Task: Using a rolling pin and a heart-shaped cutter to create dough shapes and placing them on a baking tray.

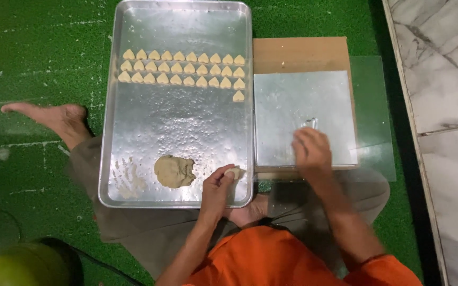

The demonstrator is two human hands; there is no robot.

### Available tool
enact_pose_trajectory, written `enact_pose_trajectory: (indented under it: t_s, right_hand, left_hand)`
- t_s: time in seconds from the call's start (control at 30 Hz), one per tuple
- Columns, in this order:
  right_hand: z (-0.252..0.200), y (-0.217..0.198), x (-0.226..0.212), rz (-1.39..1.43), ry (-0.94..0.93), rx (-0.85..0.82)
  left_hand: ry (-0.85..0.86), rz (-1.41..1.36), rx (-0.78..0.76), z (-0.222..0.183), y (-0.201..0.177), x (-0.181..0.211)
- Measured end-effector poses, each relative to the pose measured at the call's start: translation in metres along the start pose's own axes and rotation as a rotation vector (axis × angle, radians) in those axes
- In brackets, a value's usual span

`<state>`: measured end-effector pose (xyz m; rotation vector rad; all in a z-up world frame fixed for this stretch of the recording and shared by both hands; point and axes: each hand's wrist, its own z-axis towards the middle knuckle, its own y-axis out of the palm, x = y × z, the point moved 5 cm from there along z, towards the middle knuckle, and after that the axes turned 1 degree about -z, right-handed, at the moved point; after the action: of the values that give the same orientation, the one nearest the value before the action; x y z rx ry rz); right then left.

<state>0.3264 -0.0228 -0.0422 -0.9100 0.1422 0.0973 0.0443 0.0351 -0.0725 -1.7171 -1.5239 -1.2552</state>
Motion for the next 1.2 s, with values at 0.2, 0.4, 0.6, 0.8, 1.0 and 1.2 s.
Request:
enact_pose_trajectory:
  t_s: [0.2, 0.4, 0.6, 0.8, 1.0, 1.2]
  right_hand:
    - [-0.029, 0.004, -0.047, 0.446, 0.384, -0.238]
    - [-0.029, 0.000, -0.059, 0.528, 0.378, -0.185]
    - [-0.029, -0.003, -0.077, 0.672, 0.249, -0.198]
    - [-0.028, -0.002, -0.107, 0.773, 0.583, -0.312]
    - [-0.005, -0.028, -0.103, 0.985, 0.701, -0.263]
    - [0.006, -0.041, -0.101, 0.838, 0.493, -0.252]
  left_hand:
    - [-0.185, -0.066, 0.059, 0.001, 0.020, -0.025]
    - [-0.276, -0.177, 0.070, 0.007, 0.029, -0.042]
    - [-0.009, 0.154, 0.081, -0.013, 0.022, 0.009]
    - [0.232, 0.040, 0.009, -0.026, 0.037, 0.025]
    - [0.139, -0.017, -0.098, -0.012, 0.036, 0.003]
    - [0.219, 0.043, -0.260, -0.021, 0.047, 0.028]
